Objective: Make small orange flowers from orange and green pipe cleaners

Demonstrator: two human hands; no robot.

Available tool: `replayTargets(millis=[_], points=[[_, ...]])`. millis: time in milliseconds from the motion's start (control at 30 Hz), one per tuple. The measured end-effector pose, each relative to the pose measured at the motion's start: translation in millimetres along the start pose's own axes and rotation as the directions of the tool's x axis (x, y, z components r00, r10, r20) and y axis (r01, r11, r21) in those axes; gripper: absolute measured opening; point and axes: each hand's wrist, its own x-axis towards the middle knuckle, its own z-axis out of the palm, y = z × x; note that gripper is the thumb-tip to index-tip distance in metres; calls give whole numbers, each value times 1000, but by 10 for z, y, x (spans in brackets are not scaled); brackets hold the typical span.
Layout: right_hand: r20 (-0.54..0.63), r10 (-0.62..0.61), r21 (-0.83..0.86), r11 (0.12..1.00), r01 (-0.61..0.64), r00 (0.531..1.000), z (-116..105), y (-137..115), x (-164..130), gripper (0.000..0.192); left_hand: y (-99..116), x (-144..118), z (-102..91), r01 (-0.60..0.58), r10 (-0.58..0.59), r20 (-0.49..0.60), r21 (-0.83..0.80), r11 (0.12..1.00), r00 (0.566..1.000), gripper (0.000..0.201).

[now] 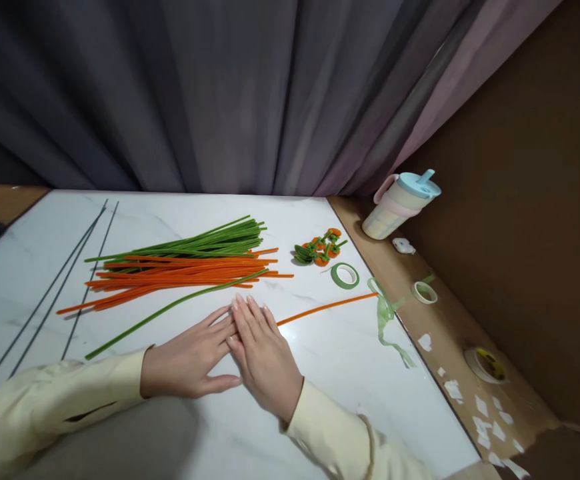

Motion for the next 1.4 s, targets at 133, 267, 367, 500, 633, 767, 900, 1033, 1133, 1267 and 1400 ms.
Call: replayTargets(millis=[133,267,367,500,633,767,900,1033,1133,1267,1400], points=[[19,24,31,999,-25,1000,30,15,-15,62,-1,-2,6,18,-18,25,-2,1000,1000,70],[58,47,26,998,-49,997,24,23,-20,66,-3,2,-2,13,-13,56,-6,1000,998,75],[77,51,-16,999,-49,996,30,22,-21,70,-7,2,-3,-3,3,75,-4,1000,997,78],[99,31,-86,996,-23,995,38,26,-23,66,-5,-16,27,-1,0,21,16,1000,1000,80],[118,23,-150,989,-5,993,30,33,-22,59,13,-40,57,47,-45,-19,75,996,999,77],[141,35,-172,985,-10,989,8,43,-18,57,20,-50,54,51,-47,-43,113,992,998,78],[172,58,-183,983,-26,983,-10,57,-11,56,22,-41,37,48,-44,-29,138,989,999,81],[179,61,-169,985,-31,982,-15,78,-11,56,35,-35,19,60,-58,-20,124,990,998,84],[171,60,-172,985,-30,984,-15,98,-20,56,43,-40,11,62,-60,-23,102,993,998,87],[161,67,-199,980,-34,985,-8,128,-33,54,40,-47,10,66,-64,-20,84,994,998,90],[171,97,-220,974,-58,981,-8,148,-30,53,36,-49,14,70,-69,-15,85,994,998,93]])
